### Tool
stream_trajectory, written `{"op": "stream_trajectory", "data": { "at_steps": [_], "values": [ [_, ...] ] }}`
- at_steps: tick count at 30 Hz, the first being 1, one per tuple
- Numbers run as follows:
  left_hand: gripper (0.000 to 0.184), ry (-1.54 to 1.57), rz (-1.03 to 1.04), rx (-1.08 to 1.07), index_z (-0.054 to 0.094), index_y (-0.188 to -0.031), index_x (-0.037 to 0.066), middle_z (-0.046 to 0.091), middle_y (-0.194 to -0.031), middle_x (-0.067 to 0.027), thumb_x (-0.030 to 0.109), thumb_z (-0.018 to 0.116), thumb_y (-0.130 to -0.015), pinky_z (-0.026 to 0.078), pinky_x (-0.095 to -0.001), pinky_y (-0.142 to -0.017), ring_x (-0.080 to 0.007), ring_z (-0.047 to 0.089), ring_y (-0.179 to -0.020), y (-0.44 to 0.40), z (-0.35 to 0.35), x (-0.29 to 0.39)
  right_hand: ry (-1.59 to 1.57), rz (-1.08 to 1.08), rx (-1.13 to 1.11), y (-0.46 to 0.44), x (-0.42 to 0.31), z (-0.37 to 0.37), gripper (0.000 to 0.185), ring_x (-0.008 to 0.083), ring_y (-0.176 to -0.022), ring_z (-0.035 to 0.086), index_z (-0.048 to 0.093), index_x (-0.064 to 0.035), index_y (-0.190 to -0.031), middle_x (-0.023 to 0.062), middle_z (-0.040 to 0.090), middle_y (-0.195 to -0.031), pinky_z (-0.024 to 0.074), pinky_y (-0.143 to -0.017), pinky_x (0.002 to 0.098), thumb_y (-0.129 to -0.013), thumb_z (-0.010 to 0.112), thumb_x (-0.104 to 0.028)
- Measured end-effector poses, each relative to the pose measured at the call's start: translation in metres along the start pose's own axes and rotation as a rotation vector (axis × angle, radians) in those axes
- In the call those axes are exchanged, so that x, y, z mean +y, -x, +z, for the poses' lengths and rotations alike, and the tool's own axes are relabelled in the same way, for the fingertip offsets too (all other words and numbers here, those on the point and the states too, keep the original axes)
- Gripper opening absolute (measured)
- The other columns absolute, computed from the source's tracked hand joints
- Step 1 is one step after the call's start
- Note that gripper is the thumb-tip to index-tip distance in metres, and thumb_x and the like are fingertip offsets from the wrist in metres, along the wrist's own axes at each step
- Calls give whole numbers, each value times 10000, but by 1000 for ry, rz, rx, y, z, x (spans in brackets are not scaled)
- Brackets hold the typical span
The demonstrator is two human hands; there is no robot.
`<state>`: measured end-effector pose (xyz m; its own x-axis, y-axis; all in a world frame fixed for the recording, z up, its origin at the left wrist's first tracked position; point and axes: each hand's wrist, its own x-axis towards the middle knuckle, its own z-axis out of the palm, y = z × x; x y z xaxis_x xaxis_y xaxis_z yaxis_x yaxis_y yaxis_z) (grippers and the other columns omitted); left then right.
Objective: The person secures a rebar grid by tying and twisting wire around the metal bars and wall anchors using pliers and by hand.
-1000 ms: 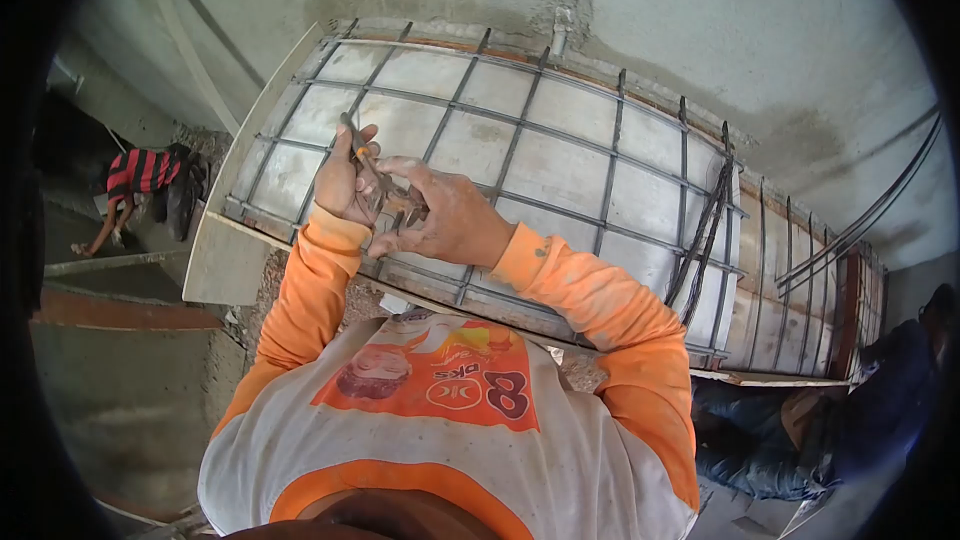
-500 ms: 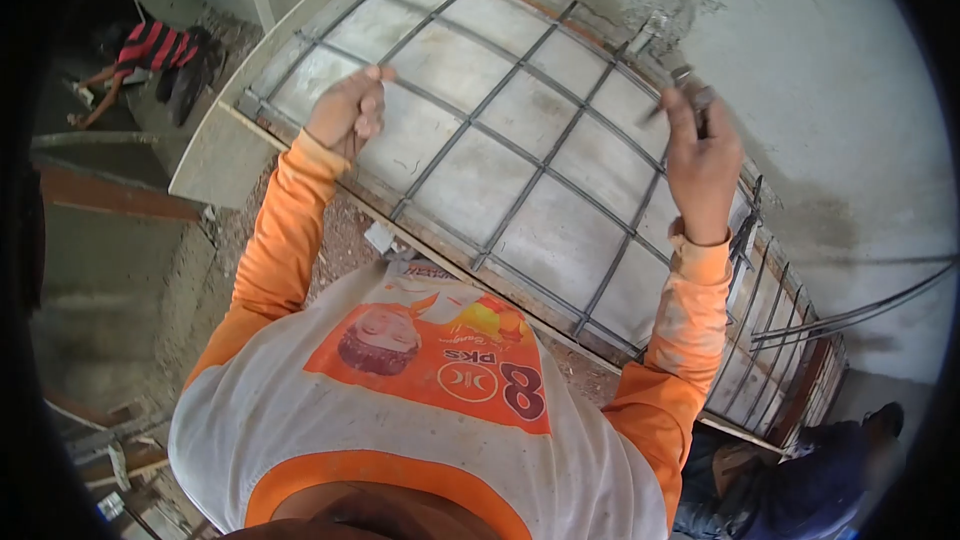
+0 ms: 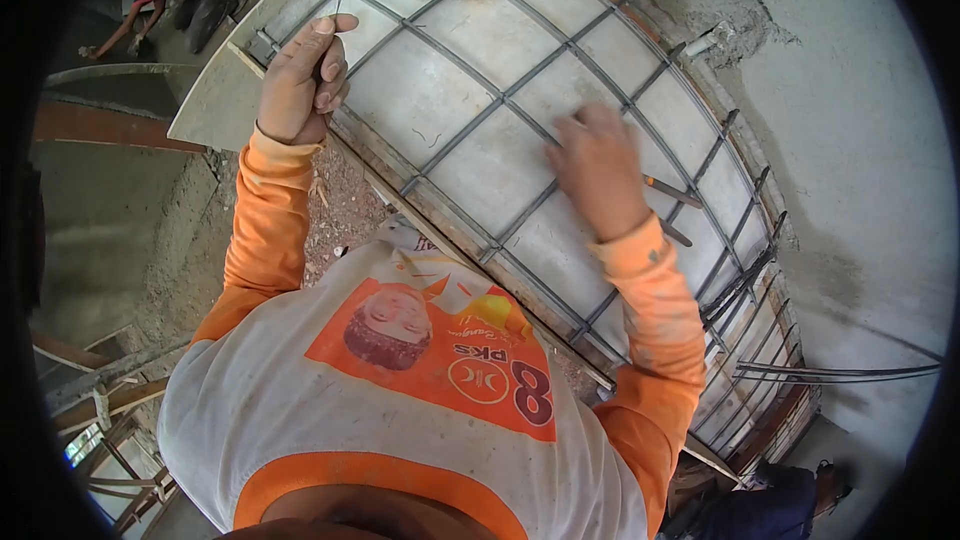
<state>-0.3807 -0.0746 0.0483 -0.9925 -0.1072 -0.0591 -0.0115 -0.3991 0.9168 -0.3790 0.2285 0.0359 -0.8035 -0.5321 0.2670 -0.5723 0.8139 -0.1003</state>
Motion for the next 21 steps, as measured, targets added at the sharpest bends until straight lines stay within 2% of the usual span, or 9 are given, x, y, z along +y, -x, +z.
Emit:
{"op": "stream_trajectory", "data": {
  "at_steps": [4, 5, 7, 10, 14, 16, 19, 21],
  "values": [
    [285, 31, 44, -14, 535, -1064, -2, 404, -580, 48, 249, 446, -962, 245, -170, -391, -34, 278, -394, 12, 13, 1, -440, -536, -149, -64, -26, 43, 200, 273, -861, 537, 647, -81, -959, 94, 562, -870, 431, -763, 365, -760, 636, -90],
    [285, 34, 48, -3, 535, -1064, -2, 404, -580, 48, 249, 446, -962, 245, -170, -391, -34, 278, -394, 15, 10, 2, -441, -547, -155, -76, -32, 52, 200, 273, -861, 537, 647, -81, -959, 94, 562, -870, 431, -763, 365, -760, 636, -90],
    [269, 35, 70, 26, 567, -1023, 4, 412, -564, 36, 240, 455, -959, 242, -176, -381, -41, 298, -405, 22, 5, 4, -416, -678, -353, -95, -41, 65, 223, 262, -872, 542, 652, -87, -988, 90, 565, -868, 433, -773, 354, -767, 637, -98],
    [273, 27, 90, 124, 568, -1035, 4, 416, -573, 35, 242, 456, -960, 238, -179, -377, -39, 294, -404, 38, -21, 6, -370, -743, -468, -106, -41, 78, 238, 258, -891, 543, 654, -88, -1008, 80, 565, -870, 436, -786, 351, -771, 640, -100],
    [275, 39, 90, 279, 572, -1044, 6, 418, -580, 34, 244, 461, -958, 238, -177, -378, -40, 298, -409, 57, -56, 0, -384, -738, -499, -111, -38, 81, 228, 249, -870, 552, 657, -83, -998, 73, 575, -866, 449, -774, 347, -772, 646, -104],
    [273, 45, 84, 344, 575, -1041, 10, 416, -579, 34, 245, 464, -957, 244, -175, -381, -43, 303, -409, 63, -67, -4, -398, -674, -488, -110, -35, 83, 135, 232, -858, 553, 666, -94, -892, 59, 572, -853, 468, -756, 345, -773, 644, -151],
    [280, 69, 92, 373, 575, -1035, 8, 411, -577, 34, 251, 461, -958, 245, -178, -379, -41, 306, -414, 62, -73, -8, -449, -681, -408, -99, -28, 87, 193, 243, -811, 567, 655, -46, -956, 76, 593, -847, 474, -726, 340, -772, 648, -104],
    [281, 53, 98, 364, 575, -1032, 9, 407, -576, 35, 255, 461, -958, 248, -178, -379, -41, 306, -415, 59, -70, -5, -407, -666, -345, -90, -31, 82, 181, 244, -817, 565, 652, -41, -945, 77, 590, -847, 473, -733, 341, -775, 641, -100]
  ]
}}
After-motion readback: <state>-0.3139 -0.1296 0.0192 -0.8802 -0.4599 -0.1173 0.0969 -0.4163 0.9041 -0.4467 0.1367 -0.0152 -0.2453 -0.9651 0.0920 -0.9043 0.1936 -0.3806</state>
